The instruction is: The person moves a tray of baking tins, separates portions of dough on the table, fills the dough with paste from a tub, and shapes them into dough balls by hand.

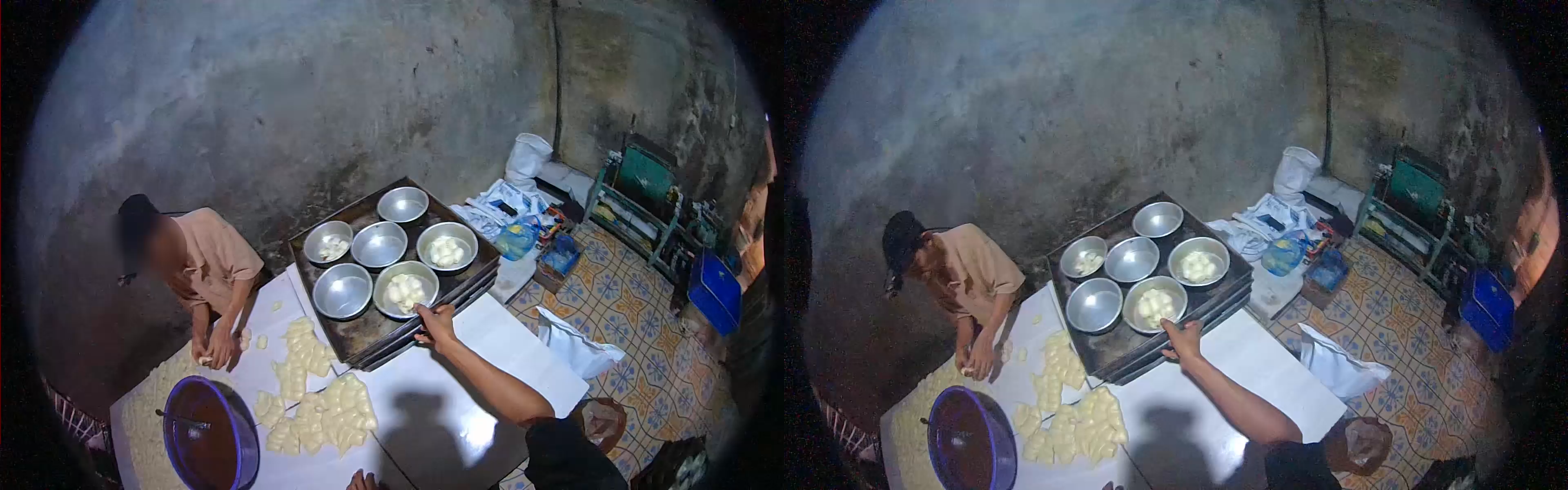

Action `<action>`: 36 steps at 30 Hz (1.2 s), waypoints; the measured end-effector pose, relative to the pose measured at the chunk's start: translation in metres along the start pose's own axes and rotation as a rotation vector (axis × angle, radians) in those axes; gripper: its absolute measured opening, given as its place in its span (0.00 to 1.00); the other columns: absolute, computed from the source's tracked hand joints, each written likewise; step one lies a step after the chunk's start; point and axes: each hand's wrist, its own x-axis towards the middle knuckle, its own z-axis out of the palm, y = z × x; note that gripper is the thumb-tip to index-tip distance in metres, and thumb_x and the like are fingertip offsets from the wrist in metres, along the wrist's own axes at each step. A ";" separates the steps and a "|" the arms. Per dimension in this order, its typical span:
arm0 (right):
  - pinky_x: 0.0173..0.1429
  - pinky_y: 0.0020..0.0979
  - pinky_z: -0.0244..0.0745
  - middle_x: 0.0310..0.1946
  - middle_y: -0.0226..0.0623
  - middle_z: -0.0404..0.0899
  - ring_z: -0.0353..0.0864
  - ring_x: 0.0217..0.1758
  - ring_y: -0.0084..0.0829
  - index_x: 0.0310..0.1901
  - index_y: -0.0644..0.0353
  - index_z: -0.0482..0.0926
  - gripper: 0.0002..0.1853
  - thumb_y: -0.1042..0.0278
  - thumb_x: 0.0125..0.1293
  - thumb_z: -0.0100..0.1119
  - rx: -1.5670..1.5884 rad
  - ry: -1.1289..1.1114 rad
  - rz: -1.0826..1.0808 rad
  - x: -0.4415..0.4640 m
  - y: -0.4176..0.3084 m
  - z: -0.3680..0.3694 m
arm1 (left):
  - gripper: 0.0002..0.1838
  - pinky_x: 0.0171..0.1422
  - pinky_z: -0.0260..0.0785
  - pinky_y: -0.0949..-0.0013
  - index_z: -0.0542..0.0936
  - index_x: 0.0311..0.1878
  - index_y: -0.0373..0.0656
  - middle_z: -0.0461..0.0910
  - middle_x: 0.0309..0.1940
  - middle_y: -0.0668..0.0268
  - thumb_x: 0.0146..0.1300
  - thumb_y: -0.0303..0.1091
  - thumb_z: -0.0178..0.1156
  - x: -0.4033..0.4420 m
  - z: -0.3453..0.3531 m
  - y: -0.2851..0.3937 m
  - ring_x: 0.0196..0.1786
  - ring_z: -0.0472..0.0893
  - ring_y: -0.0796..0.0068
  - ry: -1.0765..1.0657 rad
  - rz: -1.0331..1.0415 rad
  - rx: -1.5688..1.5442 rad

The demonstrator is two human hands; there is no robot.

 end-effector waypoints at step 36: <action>0.39 0.29 0.71 0.25 0.26 0.64 0.66 0.27 0.25 0.27 0.53 0.63 0.09 0.76 0.53 0.53 -0.128 0.207 -0.425 -0.246 0.088 -0.294 | 0.58 0.68 0.62 0.65 0.23 0.74 0.47 0.24 0.77 0.59 0.54 0.14 0.56 0.019 -0.009 0.119 0.75 0.45 0.67 -0.383 -0.165 -1.487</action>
